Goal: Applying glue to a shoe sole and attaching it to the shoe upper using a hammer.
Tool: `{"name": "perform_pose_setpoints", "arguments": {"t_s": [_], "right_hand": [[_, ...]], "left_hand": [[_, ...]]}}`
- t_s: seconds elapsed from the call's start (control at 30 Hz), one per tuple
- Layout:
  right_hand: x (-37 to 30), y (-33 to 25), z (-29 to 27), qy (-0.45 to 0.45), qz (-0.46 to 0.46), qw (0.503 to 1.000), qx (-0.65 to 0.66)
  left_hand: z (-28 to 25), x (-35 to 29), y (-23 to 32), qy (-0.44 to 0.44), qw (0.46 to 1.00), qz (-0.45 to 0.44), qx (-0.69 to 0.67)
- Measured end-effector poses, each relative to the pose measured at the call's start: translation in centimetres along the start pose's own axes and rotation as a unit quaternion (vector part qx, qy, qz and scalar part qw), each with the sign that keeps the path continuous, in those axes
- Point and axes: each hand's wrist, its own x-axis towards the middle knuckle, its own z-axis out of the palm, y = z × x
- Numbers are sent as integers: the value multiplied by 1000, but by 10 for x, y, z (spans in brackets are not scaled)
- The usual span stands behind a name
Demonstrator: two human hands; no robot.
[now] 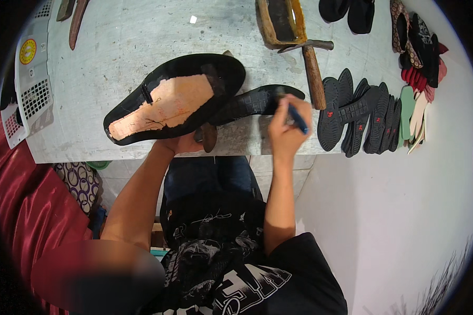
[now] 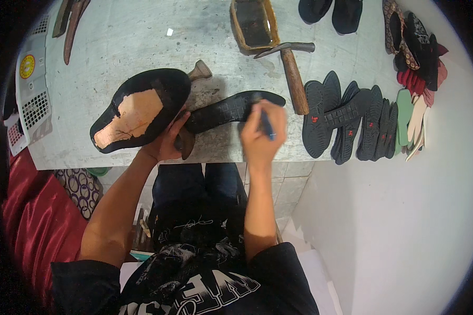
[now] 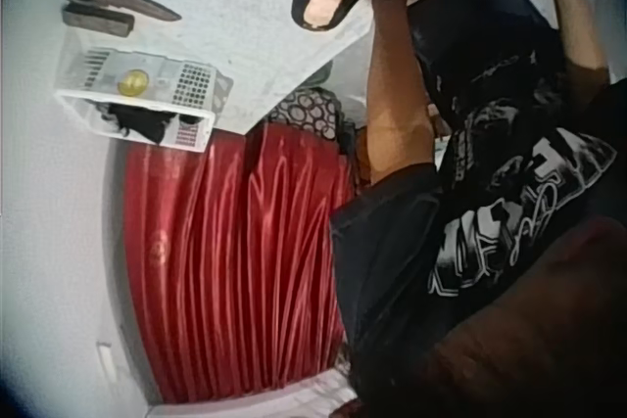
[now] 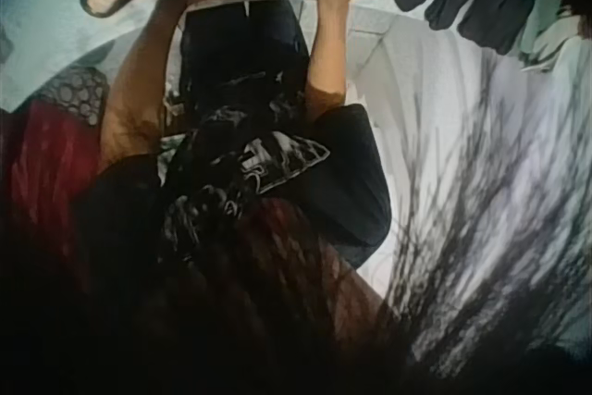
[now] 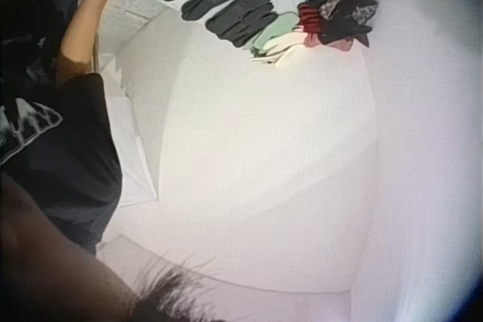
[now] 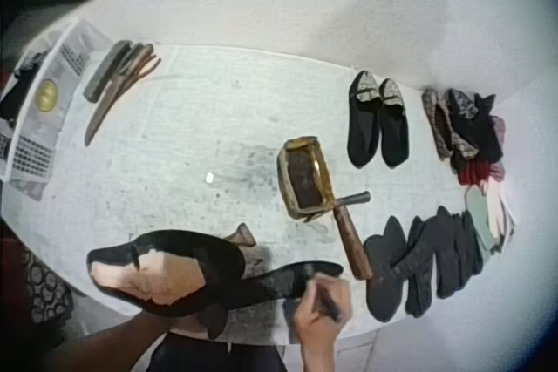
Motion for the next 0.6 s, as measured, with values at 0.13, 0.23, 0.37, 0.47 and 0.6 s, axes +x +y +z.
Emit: {"name": "perform_pose_setpoints", "arguments": {"t_s": [0.13,0.23,0.37,0.47,0.6], "right_hand": [[-2,-6,-9,-81,8,996,27],[-3,9,-23,-37,10,999,-13],[-23,1,-28,-91,-37,995,-29],[-6,1,-10,-88,-55,995,3],[-1,-2,-5,-99,-92,991,3]], "left_hand": [[2,-5,-6,29,999,5,18],[-7,-1,3,-6,1000,-11,22],[-6,0,4,57,997,37,31],[-5,0,4,52,998,40,17],[-6,0,4,29,998,13,58]]}}
